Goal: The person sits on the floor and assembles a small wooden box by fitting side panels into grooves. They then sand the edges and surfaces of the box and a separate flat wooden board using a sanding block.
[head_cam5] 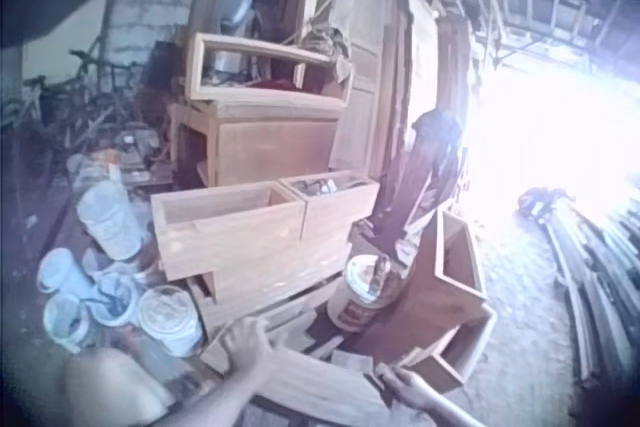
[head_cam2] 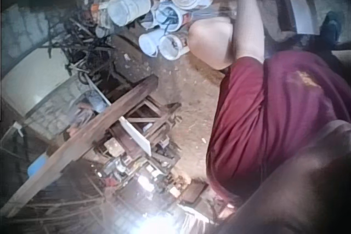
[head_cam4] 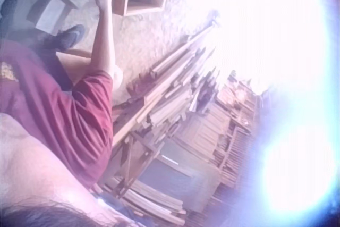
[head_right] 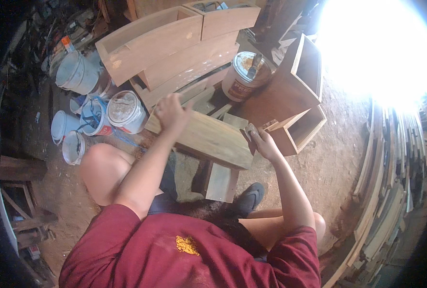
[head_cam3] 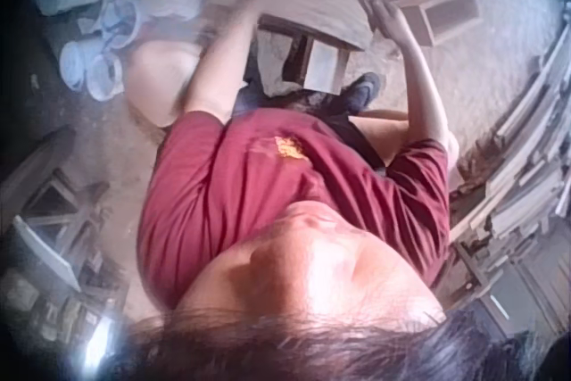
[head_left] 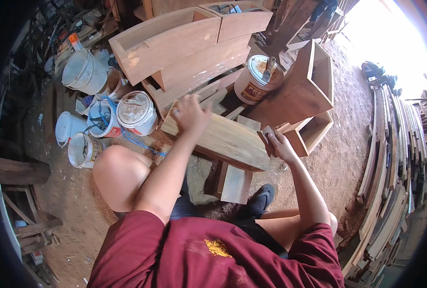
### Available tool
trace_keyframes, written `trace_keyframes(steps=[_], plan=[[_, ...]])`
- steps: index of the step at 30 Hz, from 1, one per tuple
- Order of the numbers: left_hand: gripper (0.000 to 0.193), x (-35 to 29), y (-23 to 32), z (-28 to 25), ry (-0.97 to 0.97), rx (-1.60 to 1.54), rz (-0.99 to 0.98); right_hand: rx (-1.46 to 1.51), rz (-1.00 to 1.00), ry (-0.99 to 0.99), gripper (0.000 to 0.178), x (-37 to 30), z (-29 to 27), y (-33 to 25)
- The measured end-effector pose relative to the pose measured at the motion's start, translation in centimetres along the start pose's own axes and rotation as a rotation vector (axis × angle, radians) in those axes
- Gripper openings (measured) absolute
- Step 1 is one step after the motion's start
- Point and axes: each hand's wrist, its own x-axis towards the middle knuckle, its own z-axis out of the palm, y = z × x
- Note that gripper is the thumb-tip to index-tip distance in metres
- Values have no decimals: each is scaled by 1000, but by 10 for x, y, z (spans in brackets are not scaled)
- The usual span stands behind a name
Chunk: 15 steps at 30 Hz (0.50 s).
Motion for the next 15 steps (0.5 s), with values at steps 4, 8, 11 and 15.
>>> trace_keyframes(steps=[4, 8, 11, 15], plan=[[70, 30, -40, -31, -254, 193, -242, -17, -53, 97, 41, 0, 3, 17], [83, 49, -78, -34, -720, 258, -345, 35, 76, 26, 40, -14, 3, 2], [84, 56, -97, -14, -795, 166, -335, 13, 19, 44, 39, -19, 4, 3], [81, 61, -81, -13, -748, -200, -385, -15, 33, 83, 38, -37, 3, 8]])
